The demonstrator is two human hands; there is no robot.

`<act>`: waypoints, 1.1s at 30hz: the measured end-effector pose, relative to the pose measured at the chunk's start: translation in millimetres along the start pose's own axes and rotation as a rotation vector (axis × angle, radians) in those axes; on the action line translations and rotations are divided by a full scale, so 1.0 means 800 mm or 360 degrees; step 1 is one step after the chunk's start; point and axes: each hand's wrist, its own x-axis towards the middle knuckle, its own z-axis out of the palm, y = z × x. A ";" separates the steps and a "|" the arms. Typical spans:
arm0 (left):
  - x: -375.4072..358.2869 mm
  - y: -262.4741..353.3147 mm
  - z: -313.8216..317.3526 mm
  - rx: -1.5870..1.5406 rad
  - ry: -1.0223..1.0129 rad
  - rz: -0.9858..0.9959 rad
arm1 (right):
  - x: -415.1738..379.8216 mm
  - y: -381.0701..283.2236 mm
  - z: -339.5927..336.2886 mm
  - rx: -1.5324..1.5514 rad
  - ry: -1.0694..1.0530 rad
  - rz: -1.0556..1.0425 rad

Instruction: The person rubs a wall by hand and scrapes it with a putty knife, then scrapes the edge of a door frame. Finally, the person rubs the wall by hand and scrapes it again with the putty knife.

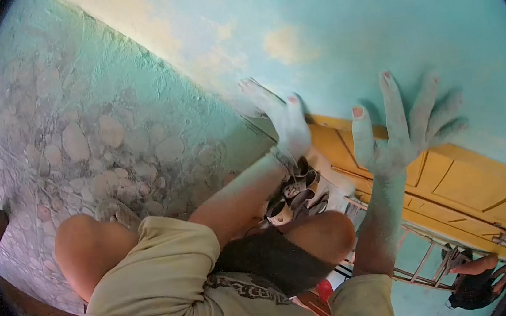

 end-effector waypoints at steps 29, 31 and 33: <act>0.014 -0.137 -0.019 0.0323 0.0147 0.0160 | -0.067 -0.048 0.059 0.1925 0.0237 -0.0392; -0.010 -0.161 -0.022 0.0474 0.0055 0.0257 | -0.061 -0.046 0.065 0.1991 0.0432 -0.0506; 0.006 -0.197 -0.032 0.0598 -0.0029 0.0480 | -0.052 -0.041 0.101 0.1911 0.0826 -0.0674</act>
